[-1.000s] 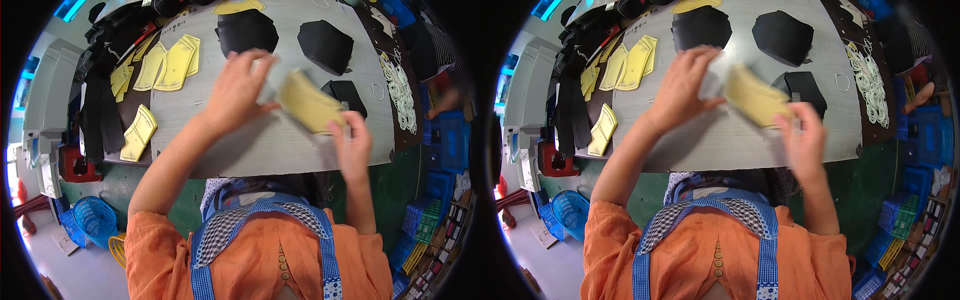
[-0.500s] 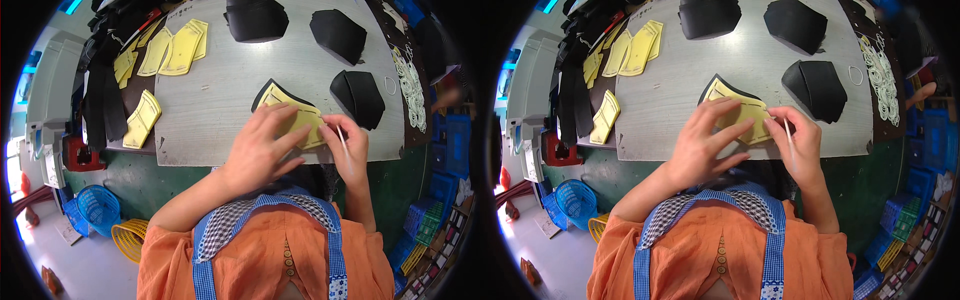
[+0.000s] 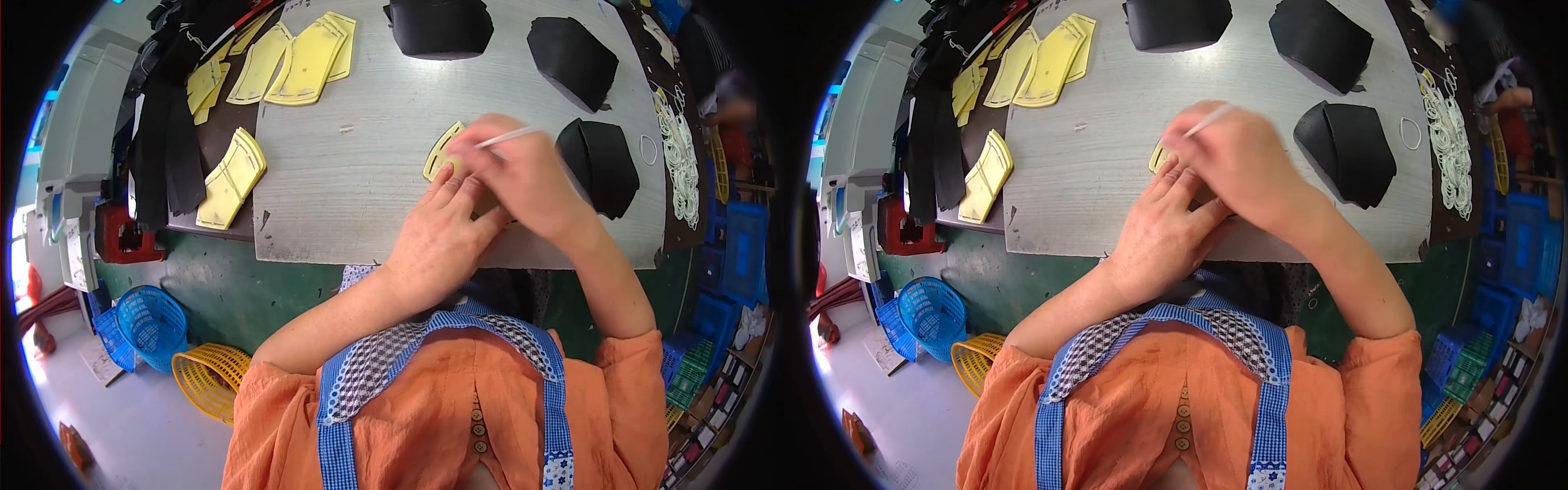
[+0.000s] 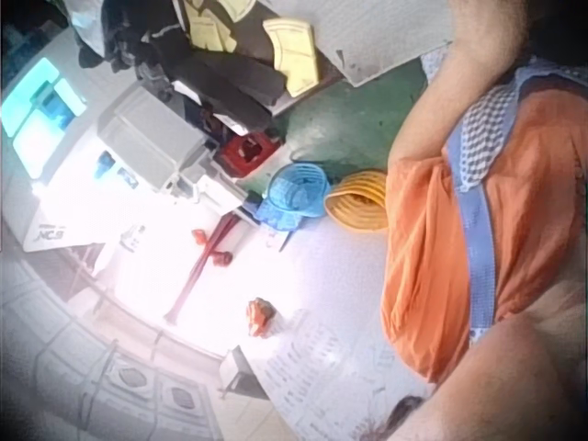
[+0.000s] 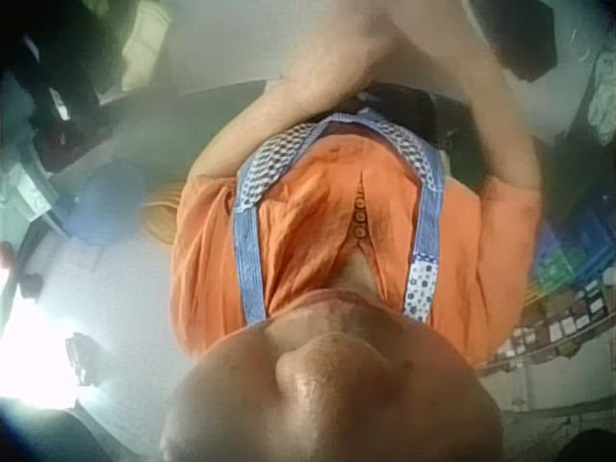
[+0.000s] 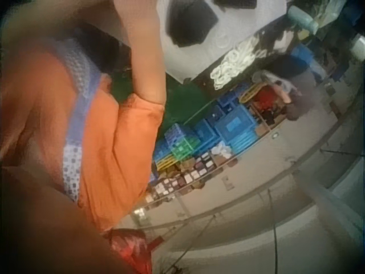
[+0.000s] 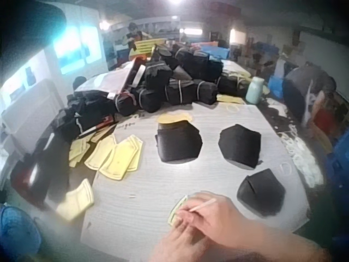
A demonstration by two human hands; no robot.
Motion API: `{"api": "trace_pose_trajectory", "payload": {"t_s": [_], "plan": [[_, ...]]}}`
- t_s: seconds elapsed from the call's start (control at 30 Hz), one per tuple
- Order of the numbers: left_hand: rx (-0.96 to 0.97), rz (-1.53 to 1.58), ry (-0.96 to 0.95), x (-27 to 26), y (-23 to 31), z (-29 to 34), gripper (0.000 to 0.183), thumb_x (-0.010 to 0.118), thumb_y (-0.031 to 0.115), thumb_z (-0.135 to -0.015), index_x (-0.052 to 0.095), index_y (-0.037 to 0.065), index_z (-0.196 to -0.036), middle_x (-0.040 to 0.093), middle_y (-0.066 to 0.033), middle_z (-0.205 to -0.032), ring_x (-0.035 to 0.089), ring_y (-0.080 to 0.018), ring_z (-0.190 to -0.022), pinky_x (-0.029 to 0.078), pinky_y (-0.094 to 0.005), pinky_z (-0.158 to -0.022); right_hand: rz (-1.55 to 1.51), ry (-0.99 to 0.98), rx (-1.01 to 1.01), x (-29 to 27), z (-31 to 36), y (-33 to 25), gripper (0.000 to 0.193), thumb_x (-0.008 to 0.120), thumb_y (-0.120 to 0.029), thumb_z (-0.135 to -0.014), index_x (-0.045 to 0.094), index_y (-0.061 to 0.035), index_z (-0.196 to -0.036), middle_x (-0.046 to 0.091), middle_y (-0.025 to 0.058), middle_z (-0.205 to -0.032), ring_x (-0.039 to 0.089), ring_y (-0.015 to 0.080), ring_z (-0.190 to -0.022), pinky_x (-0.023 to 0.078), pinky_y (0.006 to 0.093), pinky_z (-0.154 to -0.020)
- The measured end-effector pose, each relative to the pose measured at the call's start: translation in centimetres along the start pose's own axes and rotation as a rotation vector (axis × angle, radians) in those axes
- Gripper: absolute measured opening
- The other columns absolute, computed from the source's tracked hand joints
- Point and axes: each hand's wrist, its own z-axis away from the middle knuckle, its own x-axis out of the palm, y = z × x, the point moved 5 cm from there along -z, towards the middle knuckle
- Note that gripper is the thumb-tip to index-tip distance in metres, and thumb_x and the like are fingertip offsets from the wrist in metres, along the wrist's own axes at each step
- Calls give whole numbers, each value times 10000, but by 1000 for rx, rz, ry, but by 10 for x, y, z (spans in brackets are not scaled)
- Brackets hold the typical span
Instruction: Organizing, marking, and bagging various shoe components at a workstation and checking inventory paperwork.
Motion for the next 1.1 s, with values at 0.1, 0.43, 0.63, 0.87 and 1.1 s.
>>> {"api": "trace_pose_trajectory", "payload": {"t_s": [0.1, 0.43, 0.63, 0.87, 1.1], "plan": [[20, -5, -10, 2, 2, -4, 303, 676, 152, -776, 641, 105, -1073, 486, -181, -1240, 468, -352, -1206, 388, -476, -1017, 372, -13, -288, 16, -12, 0, 189, 558, -214, -894, 636, -46, -855, 640, 109, -791, 618, 297, -767, 487, 397, -700], [-29, 8, 20, -9, 1, -6, 286, 639, 103, -767, 649, 140, -1051, 520, -103, -1115, 532, -281, -1033, 481, -376, -864, 441, 67, 104, -35, 34, 14, 208, 534, -177, -918, 640, -16, -839, 635, 120, -759, 612, 296, -698, 477, 372, -659], [56, -98, -22, -6, 1, -7, 329, 677, 137, -739, 658, 166, -1066, 533, -75, -1102, 544, -254, -1009, 497, -354, -811, 108, 184, 43, -13, 25, 22, 201, 557, -189, -917, 655, -22, -861, 634, 136, -790, 606, 299, -762, 480, 370, -682], [11, -87, 30, -7, 2, -9, 289, 698, 151, -745, 676, 177, -1031, 549, -73, -1101, 556, -266, -1001, 493, -372, -800, 358, 125, 38, -35, 41, 19, 158, 579, -167, -883, 613, -17, -845, 595, 135, -746, 578, 321, -729, 465, 410, -674], [70, -113, -39, -18, -3, -25, 337, 734, 179, -723, 657, 175, -1051, 544, -82, -1123, 501, -283, -1100, 419, -410, -923, 192, -45, 205, -33, 77, 7, 150, 570, -157, -895, 631, -29, -847, 621, 112, -782, 595, 276, -775, 462, 357, -658]]}}
